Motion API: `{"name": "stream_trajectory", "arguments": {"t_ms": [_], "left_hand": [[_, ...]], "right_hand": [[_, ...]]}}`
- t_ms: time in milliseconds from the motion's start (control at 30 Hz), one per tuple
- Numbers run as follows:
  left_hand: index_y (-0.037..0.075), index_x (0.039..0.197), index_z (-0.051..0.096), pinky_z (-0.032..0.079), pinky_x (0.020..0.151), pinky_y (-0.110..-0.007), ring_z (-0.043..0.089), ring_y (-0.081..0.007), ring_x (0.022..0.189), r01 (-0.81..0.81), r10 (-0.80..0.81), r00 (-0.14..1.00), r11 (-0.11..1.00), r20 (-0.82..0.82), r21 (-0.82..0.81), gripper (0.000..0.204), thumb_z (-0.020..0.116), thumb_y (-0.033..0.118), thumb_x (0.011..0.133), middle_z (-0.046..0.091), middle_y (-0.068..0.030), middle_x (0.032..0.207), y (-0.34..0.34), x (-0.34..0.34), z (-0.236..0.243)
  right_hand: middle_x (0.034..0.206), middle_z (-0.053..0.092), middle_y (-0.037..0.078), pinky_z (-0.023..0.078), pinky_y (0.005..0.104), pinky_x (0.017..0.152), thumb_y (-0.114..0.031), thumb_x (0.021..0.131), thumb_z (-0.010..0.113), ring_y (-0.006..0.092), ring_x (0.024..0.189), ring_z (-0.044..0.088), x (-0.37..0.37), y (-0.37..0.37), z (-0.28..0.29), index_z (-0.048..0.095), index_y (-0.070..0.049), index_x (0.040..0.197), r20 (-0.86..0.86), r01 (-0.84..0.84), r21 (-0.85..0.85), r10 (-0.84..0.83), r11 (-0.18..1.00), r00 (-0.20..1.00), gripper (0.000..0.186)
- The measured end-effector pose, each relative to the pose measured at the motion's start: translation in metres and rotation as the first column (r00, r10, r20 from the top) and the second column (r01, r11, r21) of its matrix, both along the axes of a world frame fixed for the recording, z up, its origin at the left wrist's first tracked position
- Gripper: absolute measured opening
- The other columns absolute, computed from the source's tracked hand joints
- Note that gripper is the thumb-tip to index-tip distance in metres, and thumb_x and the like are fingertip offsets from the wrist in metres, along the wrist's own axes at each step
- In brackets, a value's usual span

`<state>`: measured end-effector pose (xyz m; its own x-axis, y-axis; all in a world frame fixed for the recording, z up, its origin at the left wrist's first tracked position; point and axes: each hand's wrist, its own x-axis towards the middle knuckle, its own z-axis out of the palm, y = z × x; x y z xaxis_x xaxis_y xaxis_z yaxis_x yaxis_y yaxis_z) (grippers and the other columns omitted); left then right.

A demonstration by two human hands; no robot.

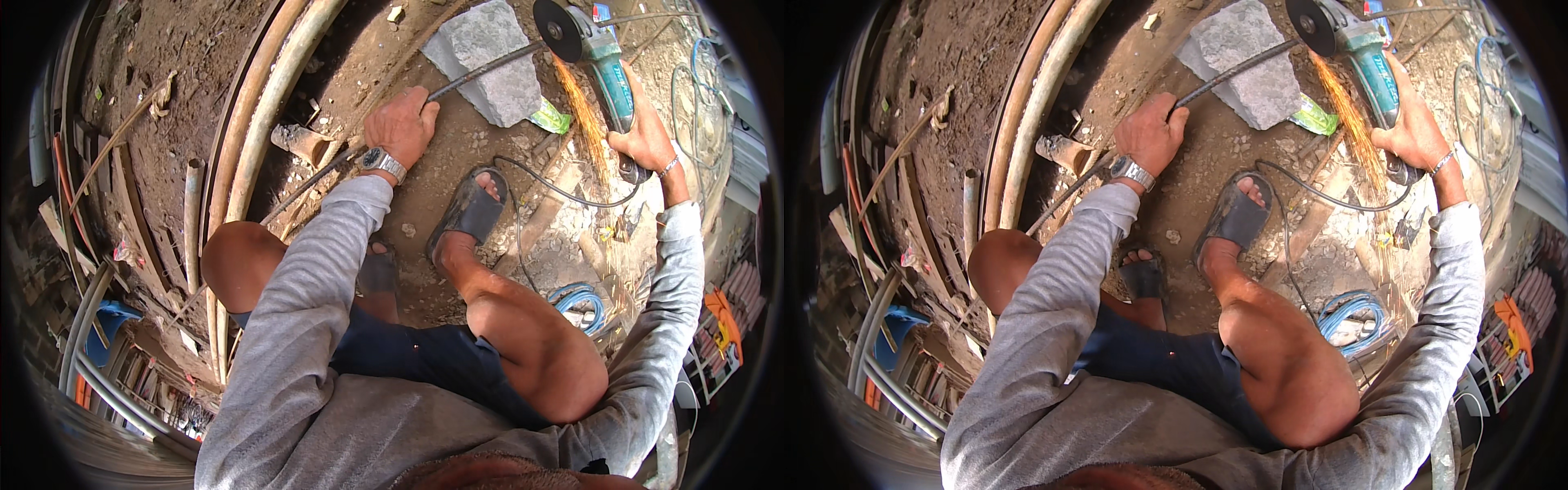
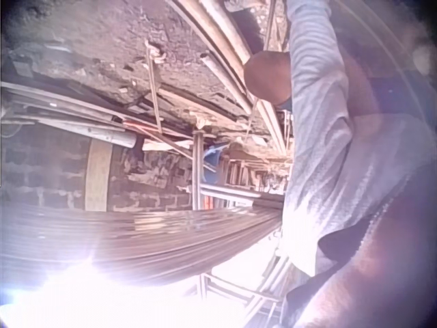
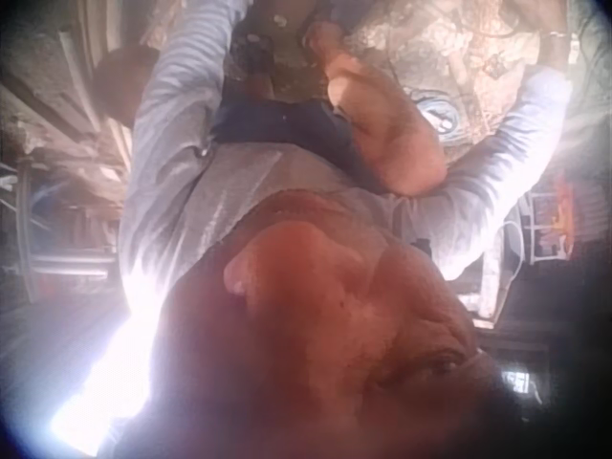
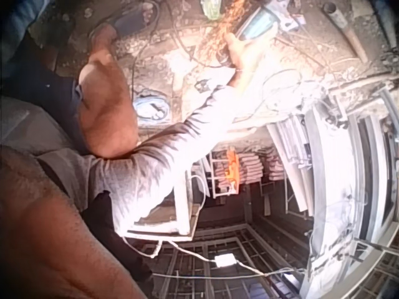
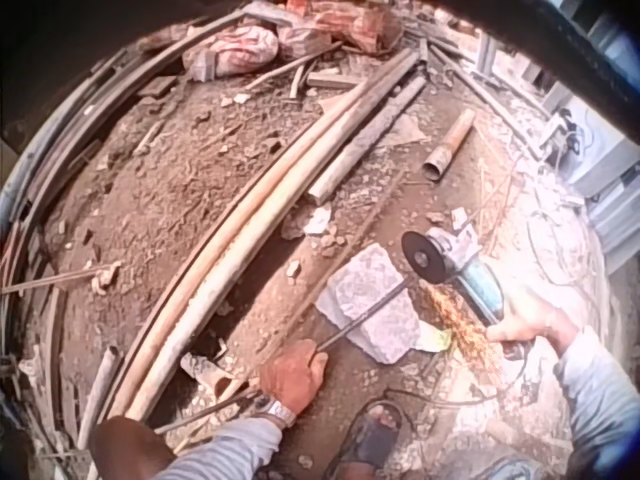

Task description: The person uses an angle grinder to cut a metal rod on the ground. They position the rod, activate the grinder, and cut through the metal, producing sparks. After cutting, they inspect the rod and move it aside.

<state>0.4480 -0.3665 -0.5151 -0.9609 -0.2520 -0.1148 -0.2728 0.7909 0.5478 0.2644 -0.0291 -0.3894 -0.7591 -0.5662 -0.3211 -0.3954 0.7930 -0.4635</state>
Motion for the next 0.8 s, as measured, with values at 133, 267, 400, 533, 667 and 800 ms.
{"name": "stream_trajectory", "arguments": {"t_ms": [133, 267, 400, 533, 667, 800], "left_hand": [[0.015, 0.089, 0.063, 0.048, 0.058, -0.048, 0.064, -0.0347, 0.070, -0.001, 0.001, 1.000, 1.000, 0.013, -0.011, 0.022, 0.066, 0.036, 0.086, 0.066, -0.0105, 0.077, -0.001, 0.001, -0.001], [0.015, 0.089, 0.063, 0.048, 0.058, -0.048, 0.064, -0.0349, 0.070, -0.001, 0.001, 1.000, 1.000, -0.002, -0.002, 0.022, 0.066, 0.036, 0.086, 0.066, -0.0108, 0.077, -0.001, 0.001, -0.001], [0.015, 0.089, 0.063, 0.048, 0.059, -0.048, 0.064, -0.0352, 0.071, 0.002, -0.002, 1.000, 1.000, -0.003, 0.008, 0.021, 0.065, 0.036, 0.086, 0.066, -0.0108, 0.078, -0.001, 0.001, 0.002], [0.015, 0.089, 0.063, 0.049, 0.060, -0.048, 0.065, -0.0356, 0.072, 0.004, -0.004, 1.000, 1.000, -0.017, 0.016, 0.021, 0.065, 0.035, 0.086, 0.066, -0.0108, 0.079, -0.001, 0.001, 0.002], [0.014, 0.089, 0.062, 0.049, 0.060, -0.048, 0.065, -0.0353, 0.072, 0.003, -0.003, 1.000, 1.000, 0.019, 0.005, 0.021, 0.065, 0.035, 0.087, 0.066, -0.0108, 0.079, -0.001, 0.000, 0.004], [0.014, 0.089, 0.062, 0.049, 0.060, -0.048, 0.065, -0.0352, 0.072, 0.006, -0.006, 0.999, 1.000, 0.032, 0.001, 0.022, 0.065, 0.036, 0.087, 0.066, -0.0108, 0.079, -0.001, 0.000, 0.003]], "right_hand": [[0.135, 0.052, 0.026, 0.038, 0.0370, 0.108, -0.015, 0.057, 0.067, 0.0371, 0.126, 0.052, 0.001, -0.004, 0.003, 0.021, -0.006, 0.154, 0.074, 0.045, 0.033, -0.048, 0.998, 0.996, 0.107], [0.142, 0.046, 0.024, 0.033, 0.0335, 0.111, -0.011, 0.059, 0.064, 0.0320, 0.133, 0.045, 0.003, -0.008, 0.008, 0.021, -0.002, 0.154, 0.091, 0.046, 0.035, -0.049, 0.998, 0.995, 0.105], [0.142, 0.046, 0.024, 0.032, 0.0337, 0.112, -0.012, 0.059, 0.064, 0.0323, 0.133, 0.045, 0.006, -0.004, 0.003, 0.021, 0.000, 0.153, 0.072, 0.057, 0.010, -0.057, 0.998, 0.996, 0.105], [0.143, 0.045, 0.024, 0.031, 0.0340, 0.113, -0.013, 0.058, 0.065, 0.0322, 0.134, 0.044, 0.008, -0.005, 0.006, 0.021, 0.000, 0.153, 0.092, 0.065, 0.015, -0.066, 0.998, 0.994, 0.105], [0.142, 0.047, 0.024, 0.032, 0.0346, 0.112, -0.013, 0.058, 0.066, 0.0328, 0.132, 0.046, 0.009, 0.001, 0.002, 0.022, -0.001, 0.153, 0.052, 0.047, -0.002, -0.047, 0.999, 0.998, 0.106], [0.137, 0.051, 0.025, 0.036, 0.0362, 0.110, -0.014, 0.057, 0.067, 0.0350, 0.128, 0.051, 0.011, -0.002, 0.006, 0.023, -0.002, 0.152, 0.044, 0.051, 0.011, -0.052, 0.999, 0.998, 0.106]]}}
